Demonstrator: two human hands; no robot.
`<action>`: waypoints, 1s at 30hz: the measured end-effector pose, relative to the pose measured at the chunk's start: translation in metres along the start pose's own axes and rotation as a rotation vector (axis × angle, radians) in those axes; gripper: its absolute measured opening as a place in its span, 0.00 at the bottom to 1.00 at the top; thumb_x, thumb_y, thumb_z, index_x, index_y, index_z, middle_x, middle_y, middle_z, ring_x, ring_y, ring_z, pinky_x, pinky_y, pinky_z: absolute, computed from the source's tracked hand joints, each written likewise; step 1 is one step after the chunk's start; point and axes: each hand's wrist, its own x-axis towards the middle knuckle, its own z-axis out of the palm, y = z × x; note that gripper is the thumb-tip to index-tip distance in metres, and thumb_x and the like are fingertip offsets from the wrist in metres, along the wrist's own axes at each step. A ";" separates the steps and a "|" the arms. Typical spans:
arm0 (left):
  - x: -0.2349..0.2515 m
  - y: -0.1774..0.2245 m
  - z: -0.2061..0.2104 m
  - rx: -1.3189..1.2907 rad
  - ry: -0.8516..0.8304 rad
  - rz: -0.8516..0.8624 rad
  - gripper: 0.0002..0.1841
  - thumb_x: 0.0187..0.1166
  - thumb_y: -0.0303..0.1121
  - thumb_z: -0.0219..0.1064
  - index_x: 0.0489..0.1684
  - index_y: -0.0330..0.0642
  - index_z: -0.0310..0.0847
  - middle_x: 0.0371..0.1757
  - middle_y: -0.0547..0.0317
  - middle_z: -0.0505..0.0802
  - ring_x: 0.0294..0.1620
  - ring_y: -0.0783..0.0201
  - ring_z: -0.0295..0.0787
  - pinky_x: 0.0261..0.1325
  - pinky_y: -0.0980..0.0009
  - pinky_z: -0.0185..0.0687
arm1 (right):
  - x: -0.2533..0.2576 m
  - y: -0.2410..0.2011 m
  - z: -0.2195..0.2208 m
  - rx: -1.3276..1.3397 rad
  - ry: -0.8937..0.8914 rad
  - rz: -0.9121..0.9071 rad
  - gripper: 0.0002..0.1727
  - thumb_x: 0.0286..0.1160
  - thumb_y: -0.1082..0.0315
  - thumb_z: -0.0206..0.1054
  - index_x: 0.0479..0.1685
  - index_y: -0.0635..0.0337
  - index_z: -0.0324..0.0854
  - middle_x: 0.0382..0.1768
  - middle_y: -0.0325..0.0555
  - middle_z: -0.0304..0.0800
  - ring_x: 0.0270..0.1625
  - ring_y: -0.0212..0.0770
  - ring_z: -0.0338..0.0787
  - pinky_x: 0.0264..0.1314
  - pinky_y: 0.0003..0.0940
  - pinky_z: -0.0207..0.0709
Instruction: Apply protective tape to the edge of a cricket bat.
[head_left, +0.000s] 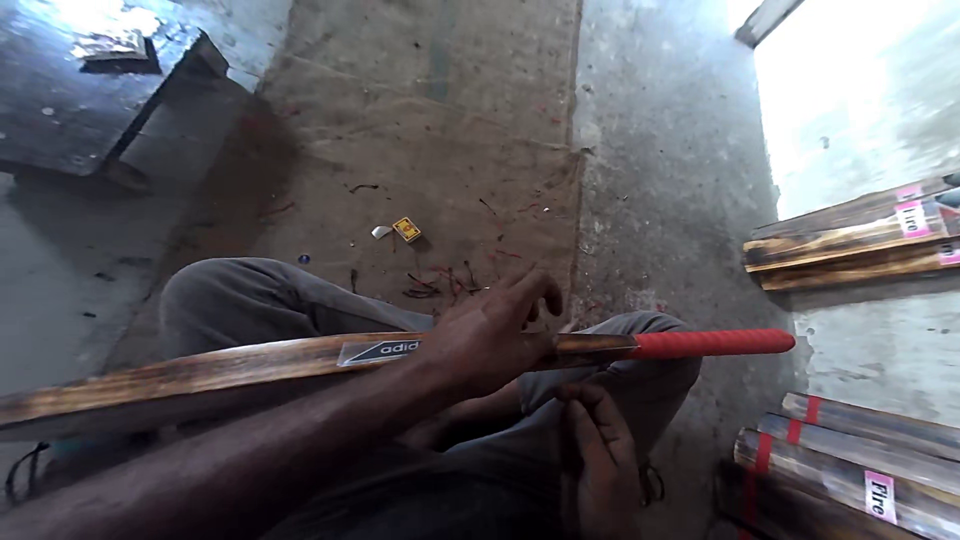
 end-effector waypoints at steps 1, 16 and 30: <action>-0.001 0.000 0.001 0.009 0.002 0.013 0.11 0.79 0.51 0.71 0.55 0.68 0.81 0.44 0.76 0.87 0.39 0.72 0.86 0.38 0.61 0.89 | 0.000 -0.001 -0.001 -0.011 0.007 -0.003 0.14 0.89 0.69 0.55 0.58 0.68 0.83 0.28 0.46 0.77 0.20 0.32 0.70 0.19 0.27 0.68; 0.004 0.006 -0.011 -0.231 -0.258 -0.226 0.23 0.75 0.52 0.75 0.65 0.62 0.74 0.40 0.71 0.91 0.34 0.70 0.89 0.35 0.64 0.89 | -0.005 -0.012 -0.010 -0.918 0.008 -0.378 0.24 0.84 0.64 0.62 0.77 0.61 0.79 0.36 0.37 0.92 0.26 0.27 0.83 0.28 0.28 0.84; -0.001 -0.003 -0.014 -0.143 -0.126 -0.158 0.14 0.88 0.53 0.59 0.66 0.67 0.76 0.38 0.75 0.91 0.34 0.73 0.89 0.37 0.65 0.90 | 0.006 -0.019 -0.014 -1.644 -0.017 -0.579 0.25 0.80 0.63 0.62 0.78 0.40 0.82 0.29 0.35 0.89 0.27 0.37 0.85 0.22 0.34 0.74</action>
